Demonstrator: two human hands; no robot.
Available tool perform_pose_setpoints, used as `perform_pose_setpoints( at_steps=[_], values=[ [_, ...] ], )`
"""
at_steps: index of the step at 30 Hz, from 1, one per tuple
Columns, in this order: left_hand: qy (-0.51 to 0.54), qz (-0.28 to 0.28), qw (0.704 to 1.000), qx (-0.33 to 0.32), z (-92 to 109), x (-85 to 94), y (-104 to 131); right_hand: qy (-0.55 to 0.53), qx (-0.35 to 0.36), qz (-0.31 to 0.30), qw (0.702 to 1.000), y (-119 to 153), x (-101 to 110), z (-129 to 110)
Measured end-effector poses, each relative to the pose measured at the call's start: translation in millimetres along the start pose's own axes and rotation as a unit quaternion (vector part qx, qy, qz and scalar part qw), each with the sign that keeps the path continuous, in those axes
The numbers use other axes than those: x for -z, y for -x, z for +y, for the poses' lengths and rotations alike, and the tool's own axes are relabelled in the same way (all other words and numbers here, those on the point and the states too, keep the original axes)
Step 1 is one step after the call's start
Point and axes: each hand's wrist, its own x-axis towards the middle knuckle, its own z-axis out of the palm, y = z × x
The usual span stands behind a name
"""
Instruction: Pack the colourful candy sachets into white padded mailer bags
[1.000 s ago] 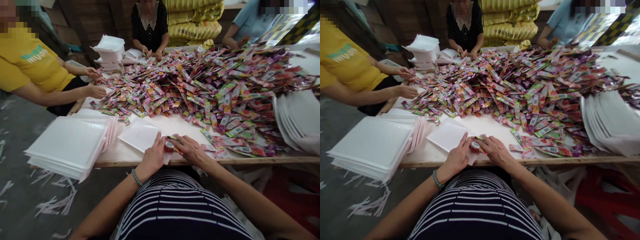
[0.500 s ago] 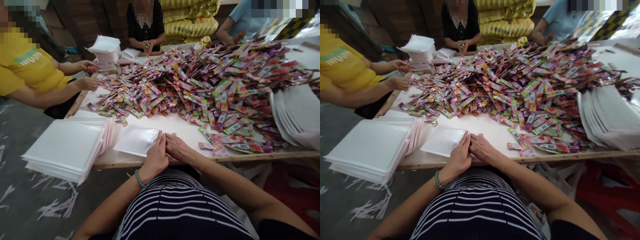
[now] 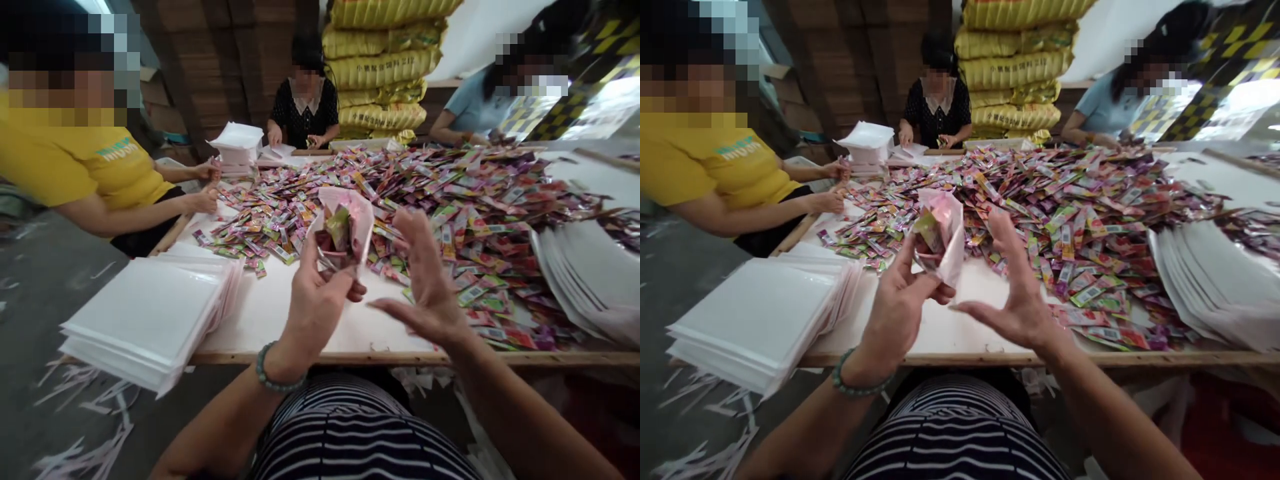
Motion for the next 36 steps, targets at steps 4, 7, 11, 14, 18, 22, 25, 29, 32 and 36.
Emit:
perform_pose_setpoints(
  at_steps=[4,7,11,14,18,22,25,29,32,36],
  values=[
    [0.031,-0.042,0.998,0.039,-17.3,-16.7,8.7,-0.006,-0.065,0.047,0.997,31.0,-59.8,30.0],
    [-0.073,-0.063,0.995,0.024,-38.8,0.2,4.6,-0.043,-0.154,0.091,0.983,36.2,-82.2,55.0],
    [-0.267,0.018,0.957,-0.111,-55.9,47.4,-29.1,-0.163,-0.224,0.105,0.955,16.6,-67.0,65.3],
    [-0.283,-0.06,0.949,-0.127,-52.9,68.7,-58.7,-0.289,-0.257,0.096,0.917,-6.3,-41.8,55.9],
    [-0.194,-0.166,0.96,-0.115,-45.7,67.2,-72.0,-0.368,-0.257,0.041,0.893,-24.6,-15.3,48.4],
    [-0.157,-0.182,0.968,-0.072,-75.1,60.6,-66.5,-0.384,-0.27,-0.024,0.883,-11.9,-21.0,59.5],
    [-0.144,-0.19,0.971,-0.017,-95.4,53.6,-61.6,-0.392,-0.309,-0.019,0.866,2.1,-33.3,63.3],
    [-0.116,-0.177,0.977,-0.025,-69.5,41.3,-55.8,-0.392,-0.293,0.002,0.872,0.6,-17.0,52.8],
    [-0.162,-0.164,0.97,-0.081,-46.7,40.6,-52.2,-0.368,-0.266,-0.015,0.891,-3.5,3.4,47.2],
    [-0.21,-0.162,0.961,-0.079,-66.5,49.9,-47.3,-0.374,-0.275,-0.019,0.885,7.7,-0.4,52.7]
  ],
)
